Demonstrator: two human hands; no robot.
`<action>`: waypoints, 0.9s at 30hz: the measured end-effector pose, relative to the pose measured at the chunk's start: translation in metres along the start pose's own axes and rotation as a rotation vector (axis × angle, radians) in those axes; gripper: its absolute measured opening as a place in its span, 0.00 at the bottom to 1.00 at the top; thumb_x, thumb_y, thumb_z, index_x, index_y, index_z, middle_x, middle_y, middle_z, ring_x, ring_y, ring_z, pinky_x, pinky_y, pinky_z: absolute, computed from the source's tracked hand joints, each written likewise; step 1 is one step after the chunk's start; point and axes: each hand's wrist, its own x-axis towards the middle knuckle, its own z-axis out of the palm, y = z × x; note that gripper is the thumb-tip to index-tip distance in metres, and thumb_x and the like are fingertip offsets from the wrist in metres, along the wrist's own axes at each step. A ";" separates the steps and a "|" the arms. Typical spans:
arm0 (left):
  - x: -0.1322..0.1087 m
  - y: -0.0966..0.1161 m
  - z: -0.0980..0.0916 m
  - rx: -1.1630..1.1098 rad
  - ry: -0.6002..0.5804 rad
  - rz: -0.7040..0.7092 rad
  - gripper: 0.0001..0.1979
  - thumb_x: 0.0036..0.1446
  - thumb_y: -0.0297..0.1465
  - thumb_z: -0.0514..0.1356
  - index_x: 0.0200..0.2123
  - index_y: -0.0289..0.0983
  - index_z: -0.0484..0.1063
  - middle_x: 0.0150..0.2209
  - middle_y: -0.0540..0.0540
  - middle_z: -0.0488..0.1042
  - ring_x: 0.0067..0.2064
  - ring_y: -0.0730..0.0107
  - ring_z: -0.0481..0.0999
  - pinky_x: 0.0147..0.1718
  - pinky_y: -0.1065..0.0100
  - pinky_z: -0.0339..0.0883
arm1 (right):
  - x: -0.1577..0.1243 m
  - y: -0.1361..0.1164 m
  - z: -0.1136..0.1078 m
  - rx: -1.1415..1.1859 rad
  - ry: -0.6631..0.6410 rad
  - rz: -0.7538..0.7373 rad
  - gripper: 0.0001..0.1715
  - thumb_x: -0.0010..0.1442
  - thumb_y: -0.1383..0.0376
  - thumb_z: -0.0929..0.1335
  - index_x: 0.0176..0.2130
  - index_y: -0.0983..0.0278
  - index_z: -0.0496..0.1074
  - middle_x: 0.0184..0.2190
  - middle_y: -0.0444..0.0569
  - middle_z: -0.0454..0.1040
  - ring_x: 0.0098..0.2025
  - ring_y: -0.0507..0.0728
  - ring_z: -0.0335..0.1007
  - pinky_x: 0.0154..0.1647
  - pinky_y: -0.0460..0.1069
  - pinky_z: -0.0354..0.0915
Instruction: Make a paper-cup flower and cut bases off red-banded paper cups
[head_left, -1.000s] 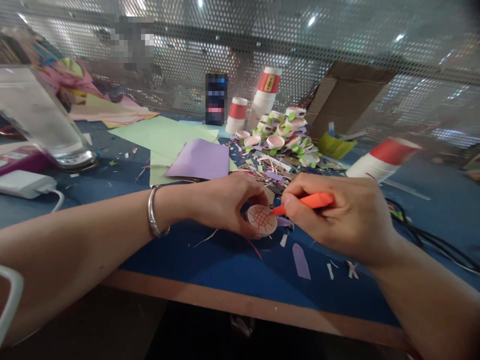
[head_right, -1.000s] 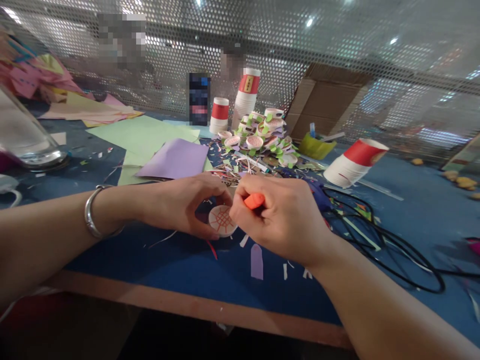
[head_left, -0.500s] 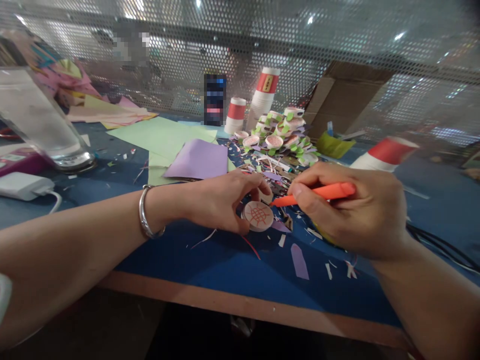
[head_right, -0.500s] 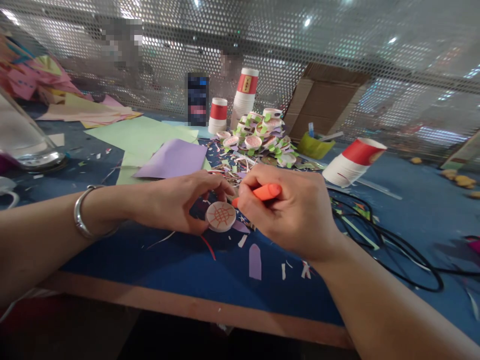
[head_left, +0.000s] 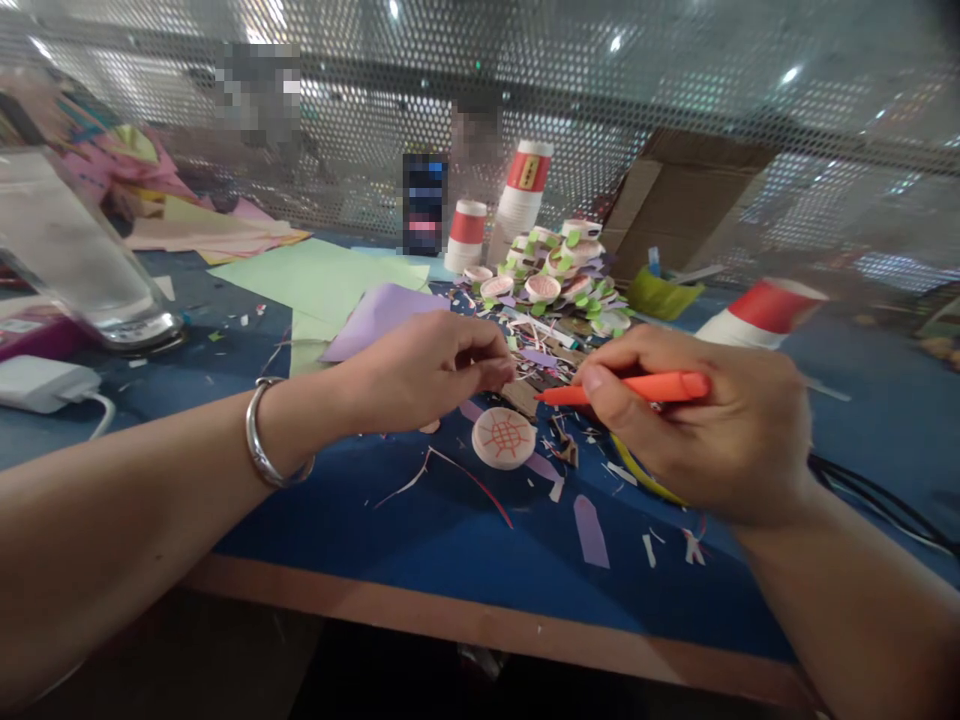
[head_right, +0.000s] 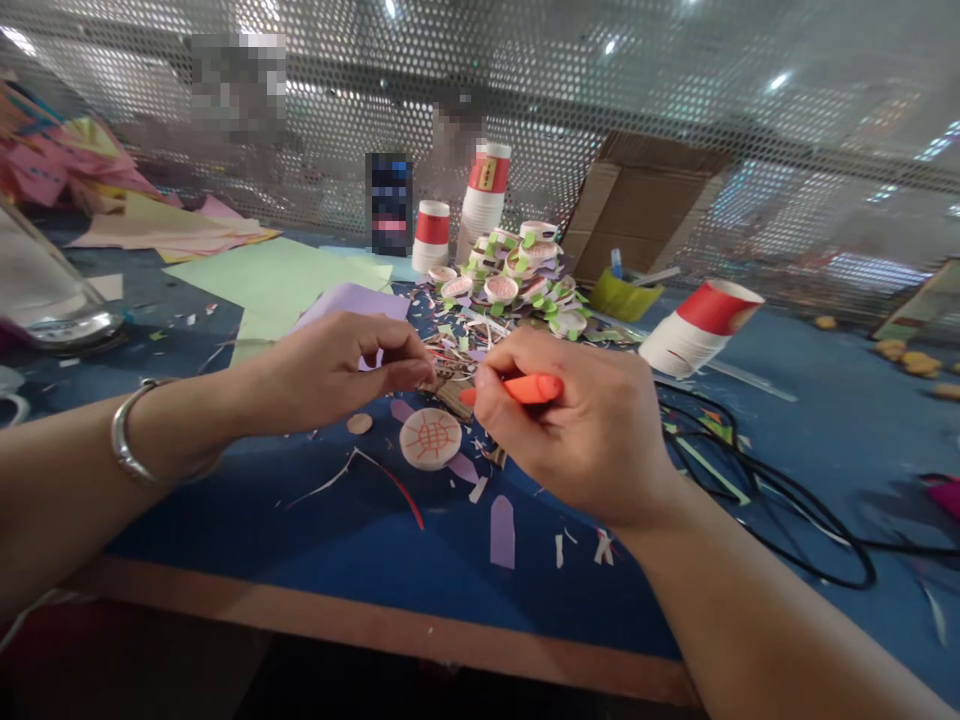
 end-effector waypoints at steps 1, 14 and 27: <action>0.000 0.001 -0.001 0.004 0.024 -0.016 0.12 0.66 0.37 0.57 0.34 0.39 0.75 0.28 0.52 0.75 0.30 0.72 0.71 0.28 0.71 0.60 | 0.000 0.001 0.000 -0.006 -0.008 0.000 0.11 0.64 0.67 0.67 0.29 0.59 0.72 0.23 0.43 0.76 0.24 0.53 0.71 0.27 0.50 0.61; 0.000 -0.009 0.004 -0.107 0.188 0.035 0.06 0.55 0.22 0.61 0.33 0.38 0.70 0.31 0.52 0.73 0.32 0.75 0.71 0.31 0.70 0.66 | 0.005 0.010 0.001 0.001 -0.151 -0.015 0.08 0.67 0.68 0.66 0.35 0.65 0.75 0.29 0.46 0.78 0.28 0.50 0.71 0.32 0.46 0.64; 0.001 -0.009 0.004 -0.088 0.337 0.022 0.09 0.53 0.17 0.59 0.30 0.37 0.69 0.30 0.53 0.70 0.28 0.77 0.67 0.28 0.71 0.62 | 0.005 0.019 -0.011 0.021 -0.550 0.086 0.11 0.68 0.65 0.64 0.43 0.62 0.76 0.39 0.48 0.82 0.38 0.57 0.78 0.39 0.52 0.70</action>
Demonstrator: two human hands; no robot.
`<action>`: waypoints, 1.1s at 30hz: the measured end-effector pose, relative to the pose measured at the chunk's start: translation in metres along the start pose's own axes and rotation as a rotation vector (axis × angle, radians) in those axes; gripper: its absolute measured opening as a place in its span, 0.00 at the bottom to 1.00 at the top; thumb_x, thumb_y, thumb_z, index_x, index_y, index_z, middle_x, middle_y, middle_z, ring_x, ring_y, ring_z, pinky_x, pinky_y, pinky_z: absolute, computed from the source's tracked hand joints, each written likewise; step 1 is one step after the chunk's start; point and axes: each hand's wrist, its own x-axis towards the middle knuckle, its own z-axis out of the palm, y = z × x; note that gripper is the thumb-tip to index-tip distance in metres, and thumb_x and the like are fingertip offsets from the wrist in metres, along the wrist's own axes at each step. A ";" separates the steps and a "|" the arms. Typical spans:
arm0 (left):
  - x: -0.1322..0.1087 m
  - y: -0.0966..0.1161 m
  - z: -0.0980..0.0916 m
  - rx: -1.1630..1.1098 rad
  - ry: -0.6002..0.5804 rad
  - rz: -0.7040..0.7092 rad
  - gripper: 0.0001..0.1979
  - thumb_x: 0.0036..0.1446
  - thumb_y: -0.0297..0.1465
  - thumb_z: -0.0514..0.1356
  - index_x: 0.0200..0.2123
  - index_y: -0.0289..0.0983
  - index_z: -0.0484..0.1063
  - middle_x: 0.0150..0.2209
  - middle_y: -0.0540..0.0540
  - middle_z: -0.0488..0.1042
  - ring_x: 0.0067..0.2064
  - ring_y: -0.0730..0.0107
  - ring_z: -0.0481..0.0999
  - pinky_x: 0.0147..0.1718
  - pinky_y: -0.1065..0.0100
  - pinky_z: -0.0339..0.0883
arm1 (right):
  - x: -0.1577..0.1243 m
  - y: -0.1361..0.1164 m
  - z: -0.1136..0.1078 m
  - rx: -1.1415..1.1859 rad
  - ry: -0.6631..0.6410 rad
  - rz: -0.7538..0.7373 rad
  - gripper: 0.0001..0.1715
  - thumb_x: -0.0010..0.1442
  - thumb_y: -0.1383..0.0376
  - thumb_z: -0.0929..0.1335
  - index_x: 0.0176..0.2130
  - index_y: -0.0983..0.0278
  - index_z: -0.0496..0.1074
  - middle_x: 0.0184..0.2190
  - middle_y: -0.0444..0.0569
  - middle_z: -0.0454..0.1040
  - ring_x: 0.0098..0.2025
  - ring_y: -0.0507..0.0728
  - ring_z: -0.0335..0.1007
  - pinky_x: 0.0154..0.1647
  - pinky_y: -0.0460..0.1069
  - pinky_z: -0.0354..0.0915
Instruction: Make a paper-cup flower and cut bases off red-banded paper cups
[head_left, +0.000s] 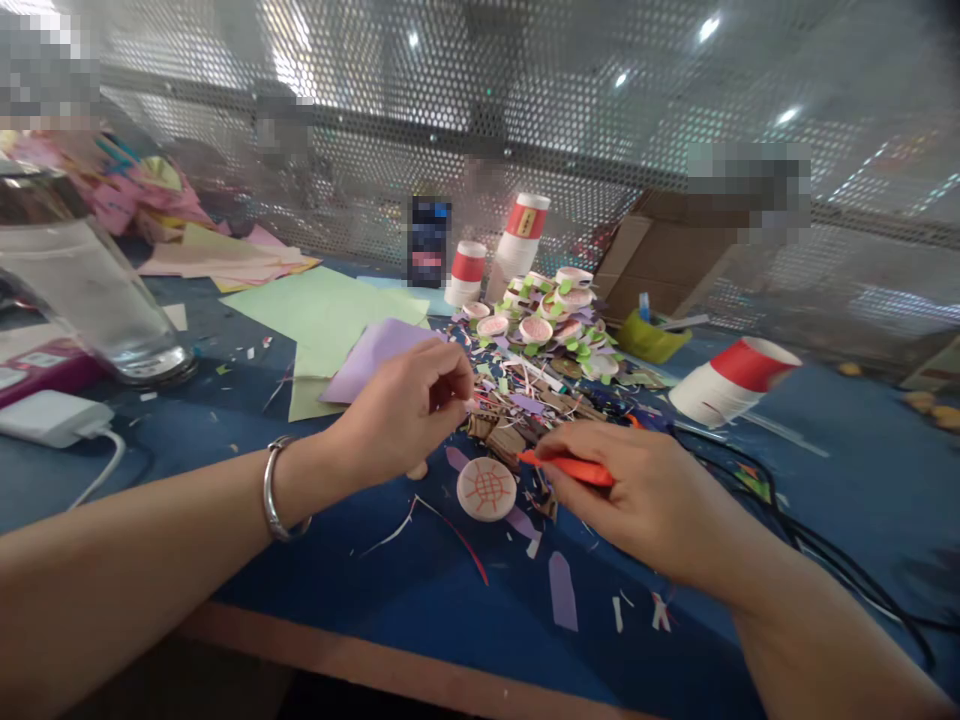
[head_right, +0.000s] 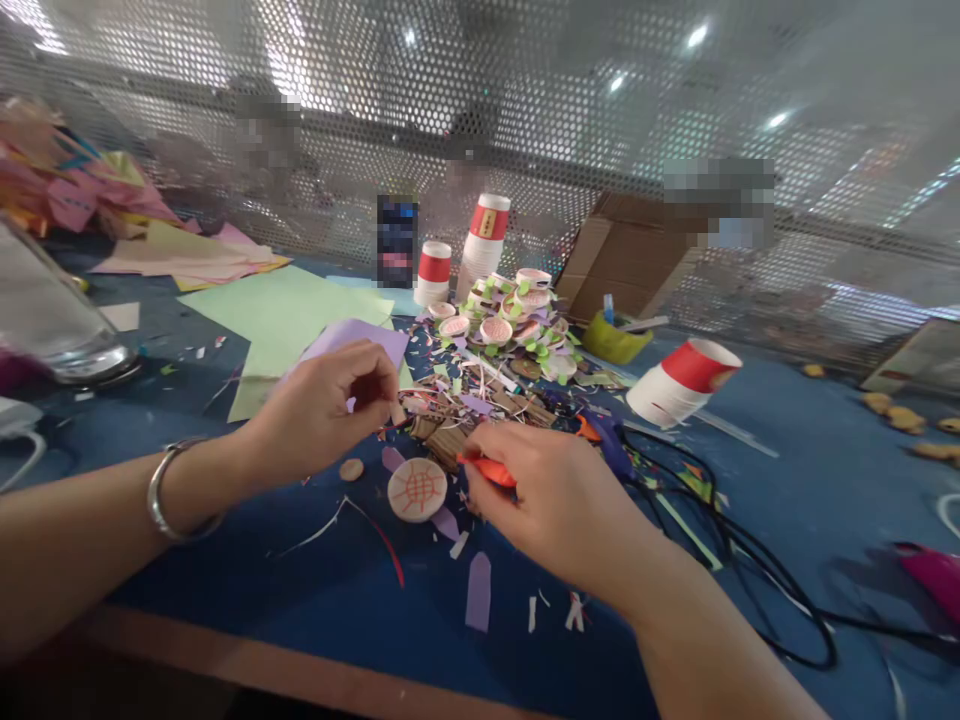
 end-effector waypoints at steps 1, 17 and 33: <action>0.002 0.001 -0.001 -0.031 0.001 -0.012 0.08 0.54 0.18 0.60 0.31 0.37 0.69 0.29 0.53 0.71 0.29 0.77 0.68 0.28 0.70 0.63 | 0.000 0.000 -0.001 -0.007 -0.045 0.017 0.13 0.69 0.64 0.63 0.44 0.62 0.76 0.40 0.49 0.82 0.39 0.59 0.79 0.40 0.54 0.71; 0.029 0.016 -0.010 -0.293 0.025 -0.033 0.05 0.54 0.24 0.64 0.32 0.38 0.72 0.30 0.51 0.75 0.31 0.75 0.74 0.30 0.71 0.68 | -0.015 0.006 0.006 -0.088 -0.230 -0.020 0.20 0.63 0.64 0.69 0.55 0.63 0.75 0.50 0.56 0.81 0.50 0.66 0.80 0.49 0.61 0.74; 0.006 -0.002 0.006 -0.335 -0.093 -0.141 0.06 0.55 0.22 0.62 0.33 0.38 0.69 0.28 0.53 0.70 0.28 0.77 0.68 0.27 0.71 0.65 | -0.019 0.010 0.006 -0.068 -0.309 -0.020 0.31 0.59 0.66 0.74 0.60 0.60 0.70 0.54 0.56 0.75 0.54 0.68 0.75 0.52 0.65 0.73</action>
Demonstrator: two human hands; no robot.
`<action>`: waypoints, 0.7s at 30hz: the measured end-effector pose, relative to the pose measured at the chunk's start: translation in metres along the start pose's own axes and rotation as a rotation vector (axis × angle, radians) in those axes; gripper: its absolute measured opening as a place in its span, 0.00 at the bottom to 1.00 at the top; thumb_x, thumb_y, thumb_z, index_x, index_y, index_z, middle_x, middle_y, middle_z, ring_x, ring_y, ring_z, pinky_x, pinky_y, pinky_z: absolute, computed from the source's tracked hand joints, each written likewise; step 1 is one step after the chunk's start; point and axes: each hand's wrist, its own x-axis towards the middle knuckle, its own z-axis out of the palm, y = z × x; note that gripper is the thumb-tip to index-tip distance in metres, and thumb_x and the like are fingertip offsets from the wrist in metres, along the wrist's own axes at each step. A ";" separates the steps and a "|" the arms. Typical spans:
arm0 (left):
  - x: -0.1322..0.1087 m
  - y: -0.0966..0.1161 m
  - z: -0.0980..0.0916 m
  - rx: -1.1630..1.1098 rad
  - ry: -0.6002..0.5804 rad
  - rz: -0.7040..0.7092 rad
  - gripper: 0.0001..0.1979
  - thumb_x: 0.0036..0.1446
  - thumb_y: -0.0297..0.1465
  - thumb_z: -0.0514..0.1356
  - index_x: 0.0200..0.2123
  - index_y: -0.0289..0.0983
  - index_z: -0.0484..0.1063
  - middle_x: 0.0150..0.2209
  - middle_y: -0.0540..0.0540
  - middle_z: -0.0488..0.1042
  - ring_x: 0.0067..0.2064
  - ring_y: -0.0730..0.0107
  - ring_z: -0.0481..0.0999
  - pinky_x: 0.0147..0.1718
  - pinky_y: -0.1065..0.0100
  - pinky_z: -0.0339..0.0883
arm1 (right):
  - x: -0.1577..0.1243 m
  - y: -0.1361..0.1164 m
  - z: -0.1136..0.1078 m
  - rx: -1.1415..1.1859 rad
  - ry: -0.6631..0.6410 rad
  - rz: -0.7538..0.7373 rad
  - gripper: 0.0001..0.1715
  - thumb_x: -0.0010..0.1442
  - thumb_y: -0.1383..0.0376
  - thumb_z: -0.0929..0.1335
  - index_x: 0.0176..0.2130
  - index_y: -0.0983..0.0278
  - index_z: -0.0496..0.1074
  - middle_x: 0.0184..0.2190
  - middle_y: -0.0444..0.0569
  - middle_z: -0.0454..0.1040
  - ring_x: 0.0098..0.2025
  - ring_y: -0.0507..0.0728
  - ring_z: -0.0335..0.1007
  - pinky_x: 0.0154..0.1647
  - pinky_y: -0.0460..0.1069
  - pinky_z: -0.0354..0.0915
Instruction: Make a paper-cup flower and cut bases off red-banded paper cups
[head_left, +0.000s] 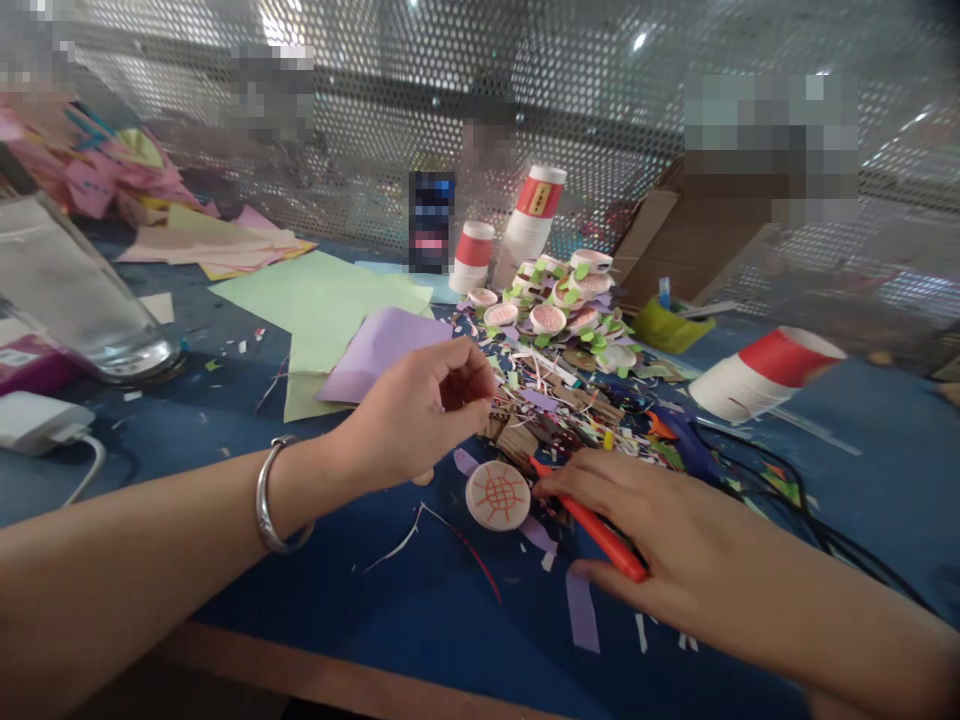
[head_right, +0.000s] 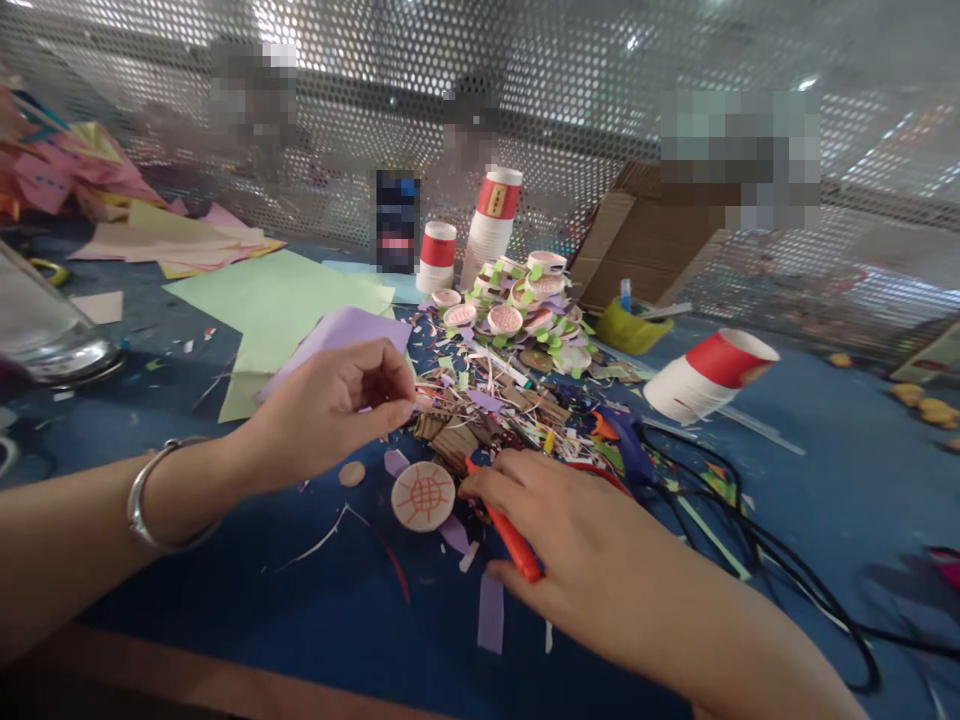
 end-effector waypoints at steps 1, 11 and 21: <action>-0.001 0.002 0.001 -0.020 0.004 0.004 0.06 0.55 0.23 0.62 0.34 0.38 0.69 0.28 0.53 0.71 0.28 0.77 0.69 0.28 0.71 0.65 | -0.001 0.001 0.001 -0.007 0.009 -0.008 0.32 0.59 0.66 0.74 0.61 0.60 0.70 0.55 0.57 0.75 0.55 0.68 0.75 0.53 0.65 0.72; -0.001 0.010 -0.003 -0.080 0.055 0.005 0.02 0.60 0.28 0.63 0.37 0.37 0.72 0.32 0.49 0.76 0.33 0.73 0.76 0.32 0.69 0.72 | -0.003 0.003 -0.002 0.059 0.099 -0.093 0.30 0.61 0.75 0.64 0.60 0.55 0.70 0.53 0.52 0.76 0.52 0.61 0.77 0.51 0.58 0.75; 0.006 0.003 -0.017 0.047 0.157 0.058 0.02 0.59 0.28 0.63 0.37 0.38 0.73 0.31 0.50 0.75 0.31 0.74 0.74 0.29 0.70 0.68 | 0.008 0.006 -0.014 0.055 0.207 0.031 0.13 0.71 0.63 0.63 0.51 0.59 0.75 0.44 0.50 0.79 0.43 0.58 0.78 0.43 0.55 0.72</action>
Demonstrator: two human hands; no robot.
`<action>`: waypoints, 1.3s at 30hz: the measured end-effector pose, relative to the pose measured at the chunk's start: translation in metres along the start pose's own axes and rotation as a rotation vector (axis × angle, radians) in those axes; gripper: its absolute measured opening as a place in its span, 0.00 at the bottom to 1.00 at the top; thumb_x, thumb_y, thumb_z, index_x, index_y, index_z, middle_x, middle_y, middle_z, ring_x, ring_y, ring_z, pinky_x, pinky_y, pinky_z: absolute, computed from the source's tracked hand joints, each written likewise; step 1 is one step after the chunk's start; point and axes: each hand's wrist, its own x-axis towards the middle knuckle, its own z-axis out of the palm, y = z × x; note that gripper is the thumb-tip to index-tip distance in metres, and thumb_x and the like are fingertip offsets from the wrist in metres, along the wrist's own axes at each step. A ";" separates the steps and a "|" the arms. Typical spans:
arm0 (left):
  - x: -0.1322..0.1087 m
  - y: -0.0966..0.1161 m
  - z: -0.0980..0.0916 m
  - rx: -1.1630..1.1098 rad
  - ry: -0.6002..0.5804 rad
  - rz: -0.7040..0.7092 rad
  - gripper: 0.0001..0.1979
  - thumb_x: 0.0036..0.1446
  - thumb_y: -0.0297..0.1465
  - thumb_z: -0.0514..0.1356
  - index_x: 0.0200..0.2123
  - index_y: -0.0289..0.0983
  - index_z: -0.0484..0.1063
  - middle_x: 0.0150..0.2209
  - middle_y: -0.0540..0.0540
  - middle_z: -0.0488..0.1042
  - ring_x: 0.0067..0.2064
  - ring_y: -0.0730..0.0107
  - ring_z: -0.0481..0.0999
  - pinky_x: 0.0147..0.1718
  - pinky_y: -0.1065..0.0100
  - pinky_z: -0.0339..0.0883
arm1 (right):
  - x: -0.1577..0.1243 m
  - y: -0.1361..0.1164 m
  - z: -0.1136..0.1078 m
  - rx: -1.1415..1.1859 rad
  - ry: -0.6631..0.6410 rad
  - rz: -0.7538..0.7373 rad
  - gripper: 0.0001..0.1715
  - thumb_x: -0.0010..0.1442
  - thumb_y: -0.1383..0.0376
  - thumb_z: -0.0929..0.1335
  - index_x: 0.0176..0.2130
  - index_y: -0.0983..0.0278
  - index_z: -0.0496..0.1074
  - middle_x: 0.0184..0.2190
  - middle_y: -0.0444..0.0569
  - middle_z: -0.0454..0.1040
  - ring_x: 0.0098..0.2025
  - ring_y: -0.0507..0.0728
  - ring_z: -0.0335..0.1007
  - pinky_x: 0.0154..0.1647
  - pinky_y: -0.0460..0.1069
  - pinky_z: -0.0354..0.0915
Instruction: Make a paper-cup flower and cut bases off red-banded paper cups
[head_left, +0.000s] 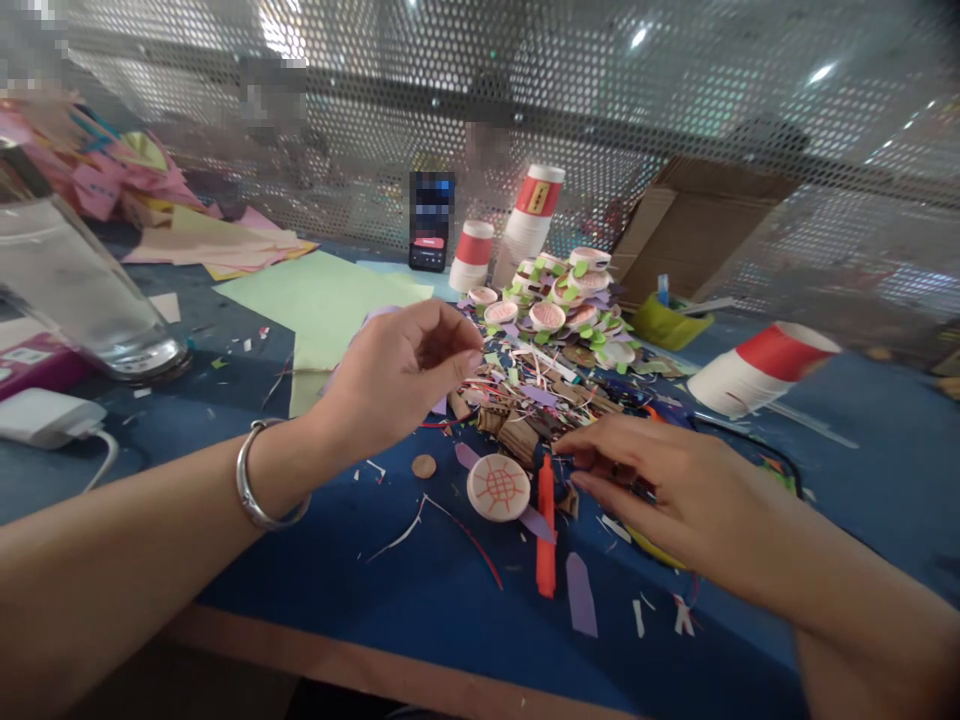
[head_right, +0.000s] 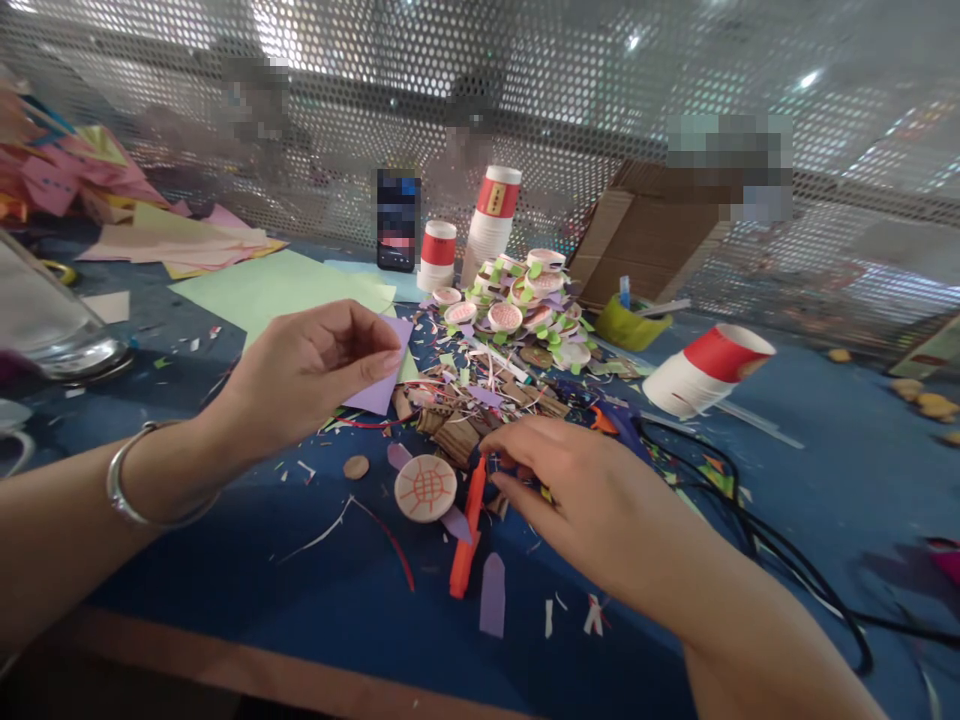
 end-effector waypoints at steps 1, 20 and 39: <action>0.001 -0.001 0.000 0.007 -0.005 0.002 0.02 0.60 0.28 0.63 0.37 0.38 0.72 0.31 0.50 0.75 0.31 0.74 0.73 0.29 0.70 0.68 | 0.001 0.001 0.000 -0.011 0.005 0.008 0.13 0.71 0.63 0.63 0.50 0.60 0.75 0.43 0.50 0.80 0.42 0.58 0.78 0.42 0.55 0.72; 0.032 -0.023 -0.046 0.276 0.103 -0.020 0.06 0.55 0.32 0.65 0.36 0.38 0.79 0.35 0.45 0.81 0.37 0.66 0.78 0.40 0.64 0.71 | 0.012 -0.020 0.012 0.115 0.162 -0.028 0.09 0.67 0.60 0.70 0.44 0.62 0.77 0.37 0.48 0.80 0.36 0.55 0.77 0.38 0.50 0.71; 0.056 -0.093 -0.119 0.843 0.185 -0.400 0.30 0.53 0.31 0.58 0.61 0.35 0.71 0.61 0.36 0.74 0.58 0.46 0.76 0.56 0.52 0.70 | 0.016 -0.030 0.031 0.135 0.133 -0.160 0.12 0.68 0.62 0.71 0.50 0.63 0.75 0.47 0.51 0.78 0.50 0.60 0.73 0.52 0.56 0.68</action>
